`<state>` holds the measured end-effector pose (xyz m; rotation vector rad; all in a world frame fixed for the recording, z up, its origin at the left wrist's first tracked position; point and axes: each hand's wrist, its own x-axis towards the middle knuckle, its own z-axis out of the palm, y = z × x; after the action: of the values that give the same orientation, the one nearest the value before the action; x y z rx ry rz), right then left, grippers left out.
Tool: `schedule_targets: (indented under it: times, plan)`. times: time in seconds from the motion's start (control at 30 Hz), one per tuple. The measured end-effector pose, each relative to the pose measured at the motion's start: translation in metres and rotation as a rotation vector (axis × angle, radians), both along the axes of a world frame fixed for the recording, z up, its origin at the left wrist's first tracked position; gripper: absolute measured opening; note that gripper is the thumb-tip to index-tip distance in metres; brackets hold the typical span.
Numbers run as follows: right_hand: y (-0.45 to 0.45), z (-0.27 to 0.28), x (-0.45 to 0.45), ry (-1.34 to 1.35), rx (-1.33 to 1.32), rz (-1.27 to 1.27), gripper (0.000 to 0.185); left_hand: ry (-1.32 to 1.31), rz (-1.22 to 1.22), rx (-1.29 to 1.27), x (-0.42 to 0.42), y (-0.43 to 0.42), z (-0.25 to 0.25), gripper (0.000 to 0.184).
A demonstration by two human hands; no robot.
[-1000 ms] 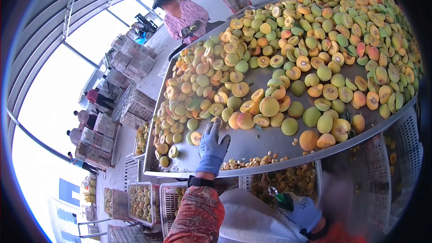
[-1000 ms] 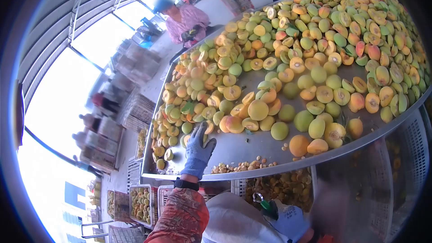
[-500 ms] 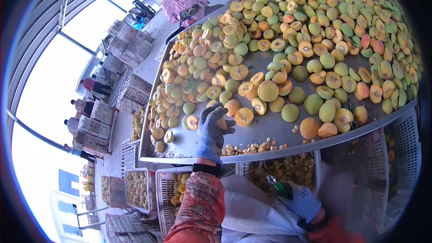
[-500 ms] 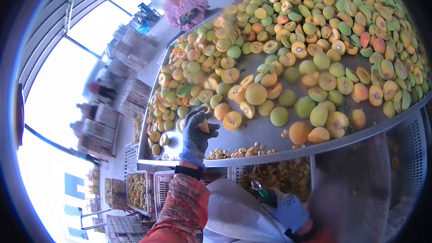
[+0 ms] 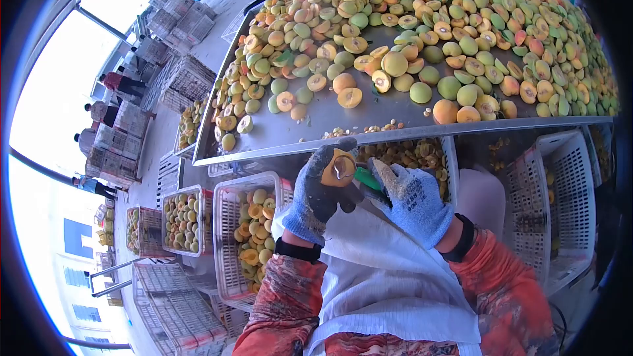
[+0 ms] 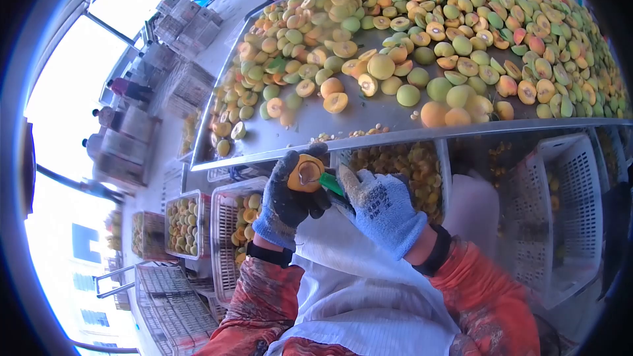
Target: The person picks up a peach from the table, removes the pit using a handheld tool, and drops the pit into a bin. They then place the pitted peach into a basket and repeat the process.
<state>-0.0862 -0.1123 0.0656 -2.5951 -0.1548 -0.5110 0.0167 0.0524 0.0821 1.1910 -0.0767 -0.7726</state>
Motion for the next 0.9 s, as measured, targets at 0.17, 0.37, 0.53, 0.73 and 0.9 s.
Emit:
schedule_targets:
  times: [0.17,0.37,0.53,0.73,0.9]
  plan:
    - [0.012,0.003,-0.010,-0.076,-0.083,0.054,0.050,-0.325,-0.025,0.203,-0.026,0.007,0.023,0.054]
    - [0.015,0.005,-0.021,0.035,-0.096,0.143,0.044,-0.125,0.036,0.253,-0.045,0.013,0.038,0.047]
    - [0.018,-0.005,-0.027,0.194,0.315,0.260,0.036,-0.376,0.158,0.231,-0.047,0.008,0.015,0.028]
    - [0.012,0.032,-0.023,0.528,1.007,0.271,0.025,-0.303,0.122,0.175,-0.047,-0.003,0.036,0.031]
    - [0.014,0.015,-0.021,0.162,0.605,0.219,0.029,-0.354,0.240,-0.122,-0.038,-0.012,-0.011,0.033]
